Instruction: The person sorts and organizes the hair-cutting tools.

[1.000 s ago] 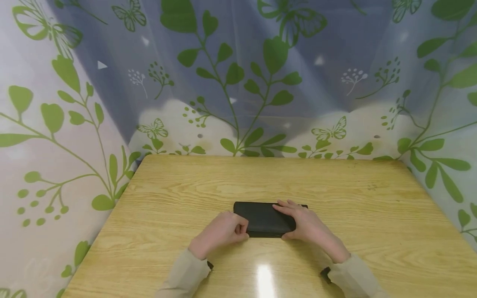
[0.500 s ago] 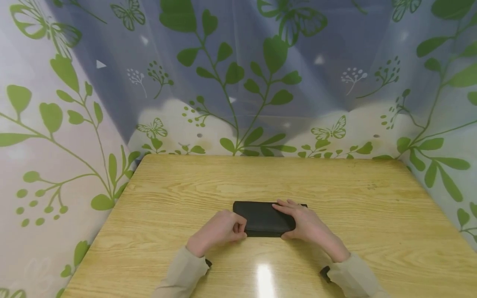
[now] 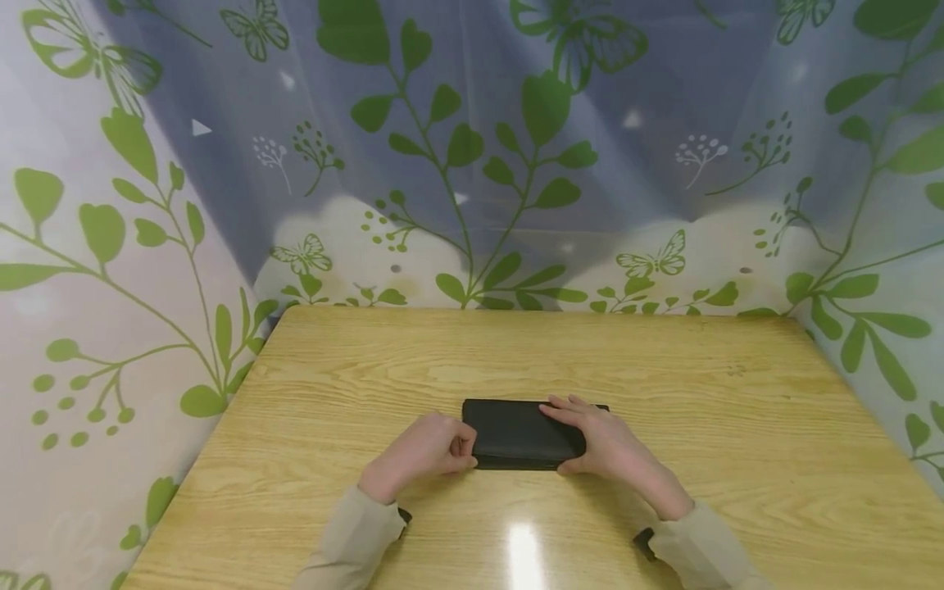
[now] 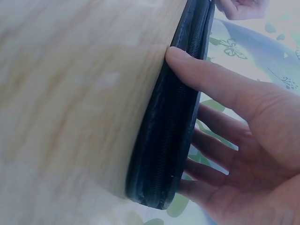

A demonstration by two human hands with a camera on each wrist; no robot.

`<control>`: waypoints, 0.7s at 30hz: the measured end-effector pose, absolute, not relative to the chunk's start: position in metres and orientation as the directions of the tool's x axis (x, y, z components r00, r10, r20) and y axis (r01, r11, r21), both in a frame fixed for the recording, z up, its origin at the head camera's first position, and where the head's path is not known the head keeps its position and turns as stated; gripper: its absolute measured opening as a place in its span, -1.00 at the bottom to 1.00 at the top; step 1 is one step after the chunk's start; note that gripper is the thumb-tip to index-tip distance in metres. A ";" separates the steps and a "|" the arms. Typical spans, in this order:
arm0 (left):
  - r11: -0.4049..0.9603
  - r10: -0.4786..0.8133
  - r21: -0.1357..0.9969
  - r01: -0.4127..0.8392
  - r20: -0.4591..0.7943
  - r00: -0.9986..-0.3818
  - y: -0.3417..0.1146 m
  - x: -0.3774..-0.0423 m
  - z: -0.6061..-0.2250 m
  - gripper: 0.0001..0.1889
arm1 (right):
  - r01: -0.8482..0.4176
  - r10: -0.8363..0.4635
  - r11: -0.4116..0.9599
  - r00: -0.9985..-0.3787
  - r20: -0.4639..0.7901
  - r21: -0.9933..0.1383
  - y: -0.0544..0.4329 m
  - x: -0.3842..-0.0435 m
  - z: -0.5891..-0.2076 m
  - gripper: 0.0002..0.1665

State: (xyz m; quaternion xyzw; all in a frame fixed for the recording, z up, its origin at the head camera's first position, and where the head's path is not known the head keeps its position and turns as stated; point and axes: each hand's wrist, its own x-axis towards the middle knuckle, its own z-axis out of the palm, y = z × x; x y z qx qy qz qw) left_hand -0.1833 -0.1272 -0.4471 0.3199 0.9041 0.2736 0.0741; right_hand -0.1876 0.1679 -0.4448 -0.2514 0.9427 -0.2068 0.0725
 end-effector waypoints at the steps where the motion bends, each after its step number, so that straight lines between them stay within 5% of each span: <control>1: 0.647 0.617 0.542 0.536 0.041 -0.786 -0.127 -0.183 -0.447 -0.65 | -0.444 -0.504 0.787 -0.863 -0.032 -0.428 0.168 -0.188 -0.445 0.04; 21: 0.677 0.599 0.497 0.543 0.056 -0.798 -0.138 -0.187 -0.443 -0.66 | -0.450 -0.502 0.791 -0.865 -0.019 -0.415 0.166 -0.186 -0.445 0.04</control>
